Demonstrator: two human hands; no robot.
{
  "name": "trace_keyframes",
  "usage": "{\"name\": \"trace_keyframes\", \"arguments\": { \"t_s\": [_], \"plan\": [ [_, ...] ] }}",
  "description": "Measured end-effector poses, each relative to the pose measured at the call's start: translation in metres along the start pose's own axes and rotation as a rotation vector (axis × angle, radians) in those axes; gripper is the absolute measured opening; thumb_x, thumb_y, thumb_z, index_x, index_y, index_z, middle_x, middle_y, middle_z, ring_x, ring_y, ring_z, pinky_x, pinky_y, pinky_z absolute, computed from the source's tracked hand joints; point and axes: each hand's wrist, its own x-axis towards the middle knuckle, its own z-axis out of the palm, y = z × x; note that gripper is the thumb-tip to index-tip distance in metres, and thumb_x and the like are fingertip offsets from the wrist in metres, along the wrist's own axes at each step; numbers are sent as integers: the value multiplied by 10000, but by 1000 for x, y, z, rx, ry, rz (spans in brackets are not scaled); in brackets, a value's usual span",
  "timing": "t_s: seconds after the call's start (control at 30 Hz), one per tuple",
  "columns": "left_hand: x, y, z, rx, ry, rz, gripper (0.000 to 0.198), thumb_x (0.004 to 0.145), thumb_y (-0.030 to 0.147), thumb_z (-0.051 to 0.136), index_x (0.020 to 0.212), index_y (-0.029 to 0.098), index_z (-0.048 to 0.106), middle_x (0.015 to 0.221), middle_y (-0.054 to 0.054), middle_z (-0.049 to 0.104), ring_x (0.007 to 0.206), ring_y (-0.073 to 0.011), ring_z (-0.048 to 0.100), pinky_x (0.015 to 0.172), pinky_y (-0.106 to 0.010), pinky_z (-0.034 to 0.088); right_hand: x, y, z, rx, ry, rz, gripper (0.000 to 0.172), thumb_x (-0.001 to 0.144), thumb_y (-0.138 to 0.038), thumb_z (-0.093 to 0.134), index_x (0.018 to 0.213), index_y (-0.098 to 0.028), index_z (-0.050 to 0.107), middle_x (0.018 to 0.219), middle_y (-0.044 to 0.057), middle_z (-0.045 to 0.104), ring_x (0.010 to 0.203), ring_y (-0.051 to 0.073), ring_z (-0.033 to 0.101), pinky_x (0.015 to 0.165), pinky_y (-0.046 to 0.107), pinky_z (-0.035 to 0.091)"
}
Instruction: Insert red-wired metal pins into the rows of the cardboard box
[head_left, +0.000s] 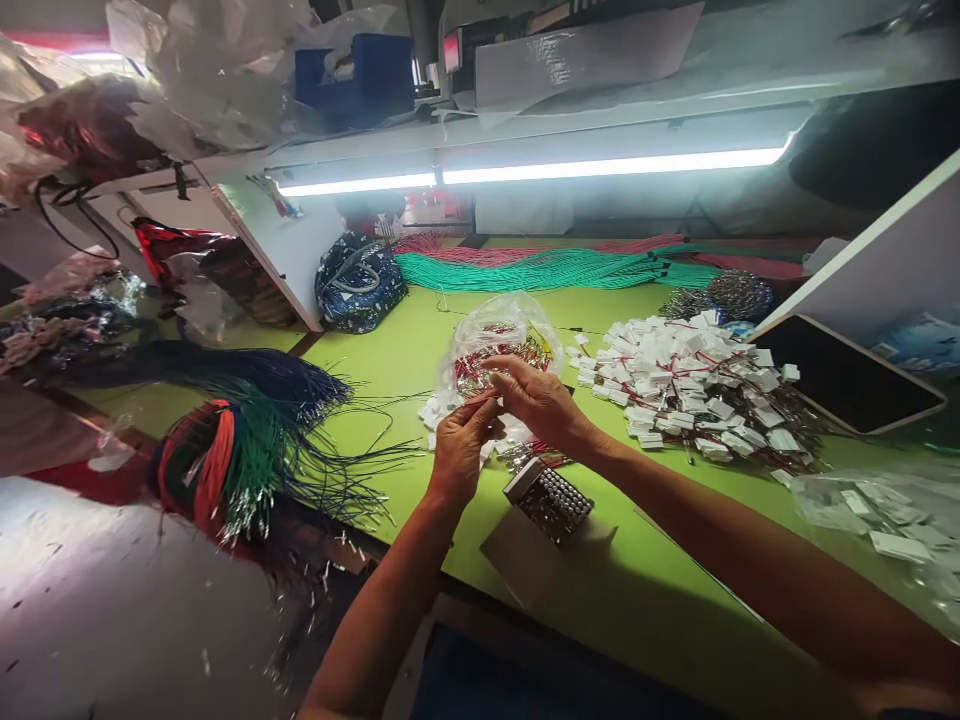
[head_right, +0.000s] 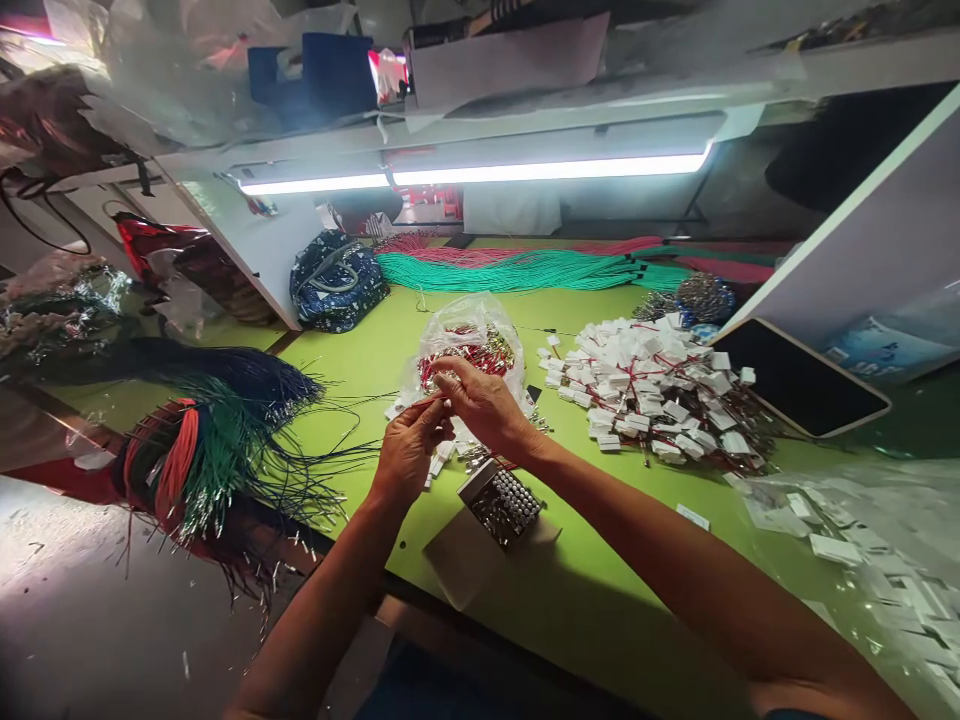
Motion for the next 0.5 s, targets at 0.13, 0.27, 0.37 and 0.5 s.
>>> {"name": "trace_keyframes", "arguments": {
  "t_s": [0.13,0.27,0.37,0.5],
  "plan": [
    [-3,4,-2,-86,70,-31,295,610,365,748,801,151,677,830,-29,668,627,-69,533,622,-229,460,-16,5,-9,153,-27,51,394,931,-409,335,1156,-147,524,555,-39,531,505,114,500,549,242,406],
    [-6,5,-2,-68,54,-39,267,607,347,752,763,142,683,736,-13,661,580,-65,538,590,-217,452,-29,11,-13,194,23,25,299,874,-407,450,978,-154,572,635,-10,593,543,106,521,537,230,415],
    [-10,1,1,-61,46,-36,266,594,340,767,756,141,698,696,-4,663,562,-69,558,589,-219,459,-36,13,-8,197,87,-40,224,829,-381,535,853,-164,588,655,-3,611,557,103,521,530,227,411],
    [-13,-3,3,-101,35,-33,276,567,331,793,756,145,717,696,-4,682,566,-74,582,613,-221,471,-42,18,0,226,156,-77,159,814,-328,559,800,-174,596,675,0,635,558,102,541,529,226,430]
  ]
}}
